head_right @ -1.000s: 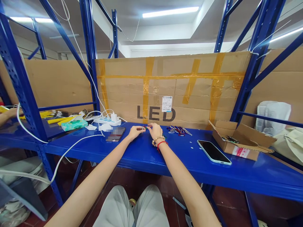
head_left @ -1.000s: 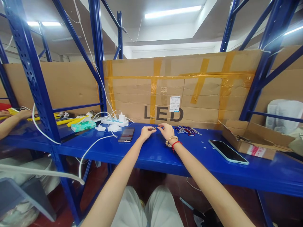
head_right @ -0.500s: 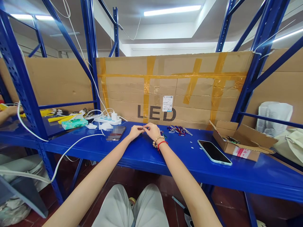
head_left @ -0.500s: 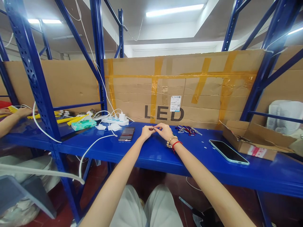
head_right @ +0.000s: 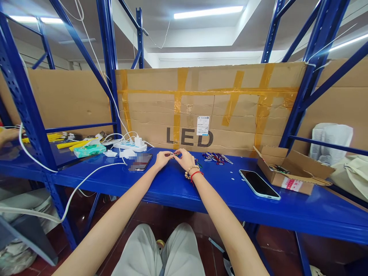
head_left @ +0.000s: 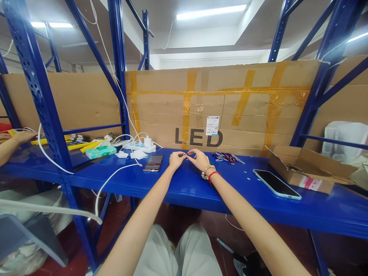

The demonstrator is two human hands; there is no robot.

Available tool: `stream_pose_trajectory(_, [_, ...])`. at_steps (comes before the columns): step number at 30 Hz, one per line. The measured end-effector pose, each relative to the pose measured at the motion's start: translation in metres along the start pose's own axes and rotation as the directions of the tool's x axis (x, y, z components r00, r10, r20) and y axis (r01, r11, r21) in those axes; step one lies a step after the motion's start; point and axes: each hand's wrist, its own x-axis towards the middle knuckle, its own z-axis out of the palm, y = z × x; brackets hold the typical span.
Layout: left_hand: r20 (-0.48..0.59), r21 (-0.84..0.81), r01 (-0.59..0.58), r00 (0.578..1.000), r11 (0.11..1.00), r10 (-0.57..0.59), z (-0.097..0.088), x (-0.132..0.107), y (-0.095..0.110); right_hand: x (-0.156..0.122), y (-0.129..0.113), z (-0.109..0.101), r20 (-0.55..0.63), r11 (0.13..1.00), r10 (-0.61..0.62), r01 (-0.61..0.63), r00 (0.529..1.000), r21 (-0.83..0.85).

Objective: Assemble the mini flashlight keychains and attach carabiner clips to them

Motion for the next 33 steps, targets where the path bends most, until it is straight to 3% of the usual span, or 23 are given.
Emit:
stream_pose_trajectory(5, [-0.166, 0.002, 0.129, 0.978, 0.992, -0.127, -0.008, 0.003, -0.003, -0.002, 0.012, 0.003, 0.111, 0.994, 0.061, -0.05, 0.992, -0.101])
stream_pose_trajectory(8, [-0.189, -0.013, 0.137, 0.972, 0.99, -0.137, -0.009, 0.002, -0.001, -0.002, 0.017, 0.009, 0.195, 0.985, 0.077, -0.045, 0.978, -0.167])
stream_pose_trajectory(14, [-0.065, -0.068, -0.024, 0.998, 0.997, 0.019, -0.006, -0.005, 0.008, 0.004, 0.016, 0.023, 0.301, 0.971, 0.085, -0.012, 0.95, -0.238])
stream_pose_trajectory(20, [0.016, -0.13, -0.167, 0.985, 0.977, 0.17, -0.004, -0.005, 0.009, 0.006, 0.018, 0.019, 0.285, 0.963, 0.107, -0.027, 0.953, -0.269])
stream_pose_trajectory(33, [0.058, 0.009, -0.172, 0.984, 0.985, 0.171, -0.001, -0.004, 0.003, 0.007, 0.018, 0.015, 0.261, 0.975, 0.117, -0.061, 0.958, -0.213])
